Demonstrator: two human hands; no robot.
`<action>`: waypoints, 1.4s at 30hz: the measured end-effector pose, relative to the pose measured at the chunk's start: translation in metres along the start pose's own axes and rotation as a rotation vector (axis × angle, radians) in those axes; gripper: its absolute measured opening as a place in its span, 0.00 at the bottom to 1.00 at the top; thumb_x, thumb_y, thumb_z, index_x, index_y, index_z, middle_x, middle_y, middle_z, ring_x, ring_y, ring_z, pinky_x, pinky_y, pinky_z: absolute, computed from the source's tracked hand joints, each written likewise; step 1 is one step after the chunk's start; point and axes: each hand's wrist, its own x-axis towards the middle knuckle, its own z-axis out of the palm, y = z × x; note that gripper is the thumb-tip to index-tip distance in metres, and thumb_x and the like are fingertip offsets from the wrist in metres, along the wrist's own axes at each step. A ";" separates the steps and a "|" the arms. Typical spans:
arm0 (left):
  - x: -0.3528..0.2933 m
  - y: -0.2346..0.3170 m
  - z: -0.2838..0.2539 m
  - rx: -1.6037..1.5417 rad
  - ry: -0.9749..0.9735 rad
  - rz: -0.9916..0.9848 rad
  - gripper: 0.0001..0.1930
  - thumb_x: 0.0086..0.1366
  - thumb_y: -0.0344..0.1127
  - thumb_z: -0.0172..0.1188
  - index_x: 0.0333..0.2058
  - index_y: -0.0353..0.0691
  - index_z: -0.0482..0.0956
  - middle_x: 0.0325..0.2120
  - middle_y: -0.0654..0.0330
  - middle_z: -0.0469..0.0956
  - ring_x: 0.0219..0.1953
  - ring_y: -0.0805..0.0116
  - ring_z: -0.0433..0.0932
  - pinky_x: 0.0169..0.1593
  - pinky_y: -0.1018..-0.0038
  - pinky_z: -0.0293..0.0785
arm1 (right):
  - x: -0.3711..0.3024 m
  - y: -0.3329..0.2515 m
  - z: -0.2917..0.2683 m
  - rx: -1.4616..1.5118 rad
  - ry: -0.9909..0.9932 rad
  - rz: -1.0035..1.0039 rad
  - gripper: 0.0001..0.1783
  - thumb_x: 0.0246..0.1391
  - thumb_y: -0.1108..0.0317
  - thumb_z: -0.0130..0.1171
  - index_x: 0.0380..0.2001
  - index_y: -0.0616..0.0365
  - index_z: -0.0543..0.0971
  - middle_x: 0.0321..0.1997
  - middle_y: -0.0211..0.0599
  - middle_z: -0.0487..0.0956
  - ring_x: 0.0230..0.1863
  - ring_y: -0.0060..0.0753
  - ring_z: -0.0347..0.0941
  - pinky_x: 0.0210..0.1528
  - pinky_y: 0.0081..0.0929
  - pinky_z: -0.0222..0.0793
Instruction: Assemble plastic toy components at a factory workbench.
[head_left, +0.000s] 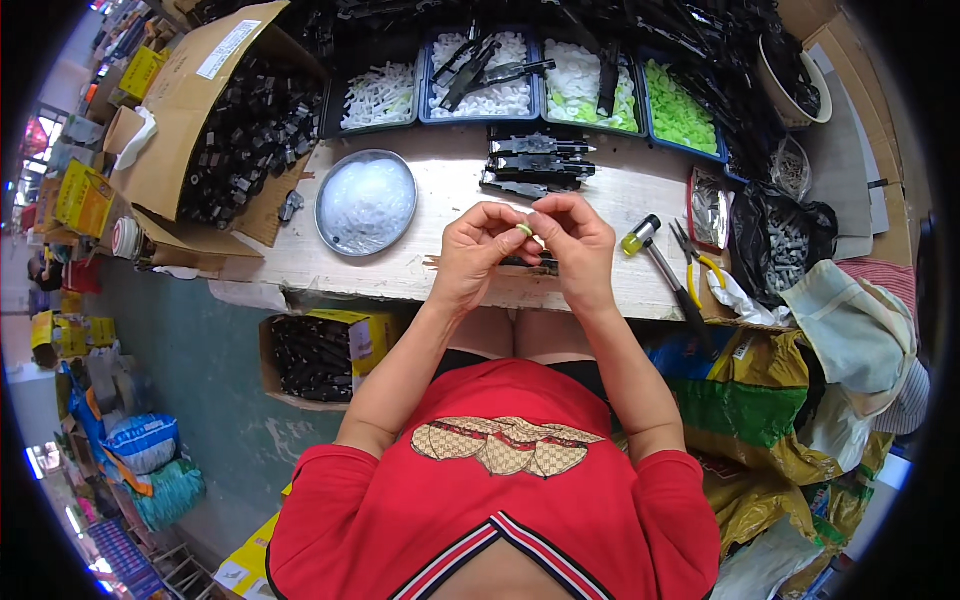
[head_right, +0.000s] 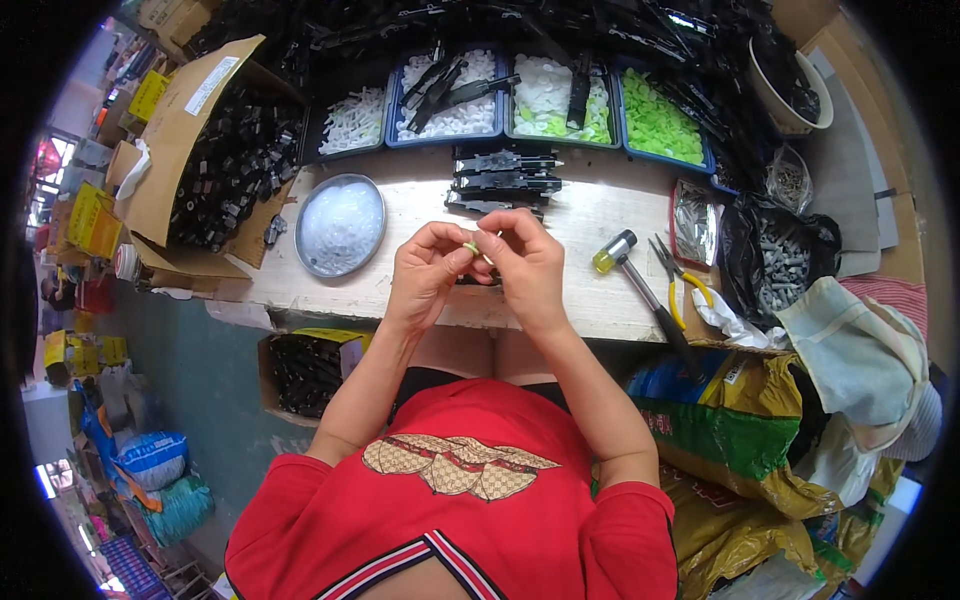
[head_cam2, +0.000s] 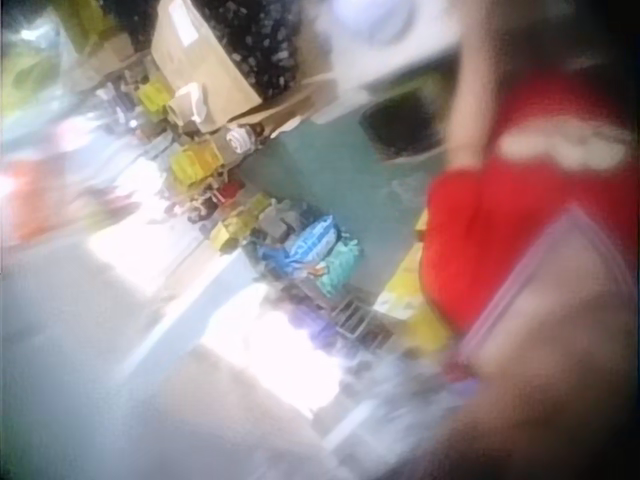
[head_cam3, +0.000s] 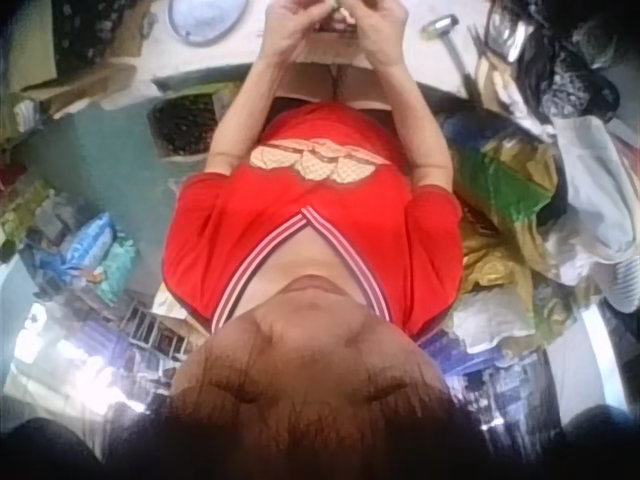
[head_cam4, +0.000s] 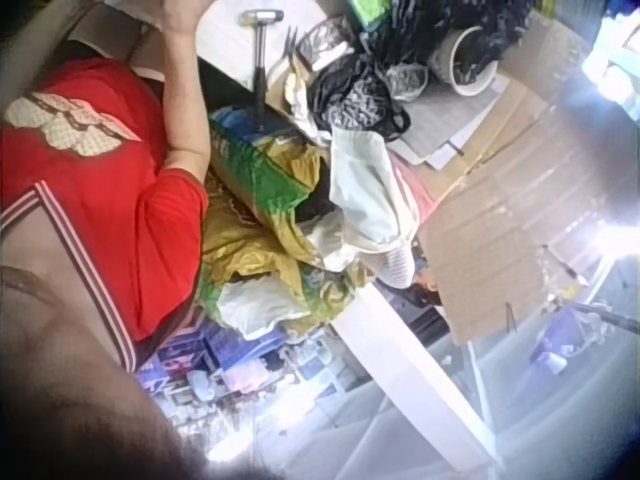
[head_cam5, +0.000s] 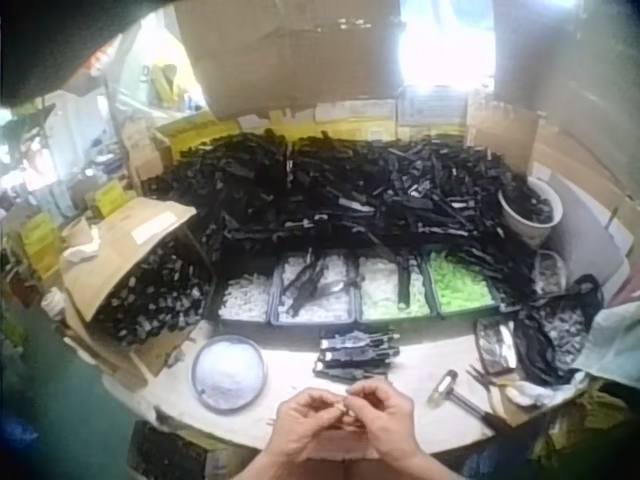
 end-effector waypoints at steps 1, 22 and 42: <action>-0.001 0.002 0.001 0.000 0.001 0.000 0.06 0.60 0.24 0.55 0.37 0.34 0.72 0.31 0.56 0.76 0.33 0.67 0.78 0.36 0.71 0.79 | 0.002 -0.002 -0.004 0.055 0.000 0.062 0.06 0.50 0.75 0.59 0.32 0.60 0.75 0.25 0.25 0.73 0.22 0.11 0.64 0.23 0.10 0.59; -0.008 -0.002 0.005 0.532 -0.068 0.333 0.08 0.54 0.17 0.57 0.32 0.33 0.75 0.31 0.57 0.74 0.32 0.71 0.76 0.36 0.78 0.77 | 0.007 -0.003 -0.014 0.358 -0.073 0.416 0.06 0.48 0.74 0.61 0.31 0.59 0.75 0.22 0.24 0.71 0.18 0.14 0.61 0.17 0.14 0.53; -0.014 -0.002 -0.003 0.544 -0.002 0.298 0.05 0.58 0.20 0.55 0.34 0.33 0.75 0.31 0.59 0.75 0.32 0.73 0.77 0.37 0.80 0.76 | -0.009 0.004 -0.010 -0.679 -0.136 -0.577 0.07 0.49 0.80 0.55 0.33 0.62 0.78 0.31 0.35 0.77 0.24 0.21 0.71 0.25 0.16 0.67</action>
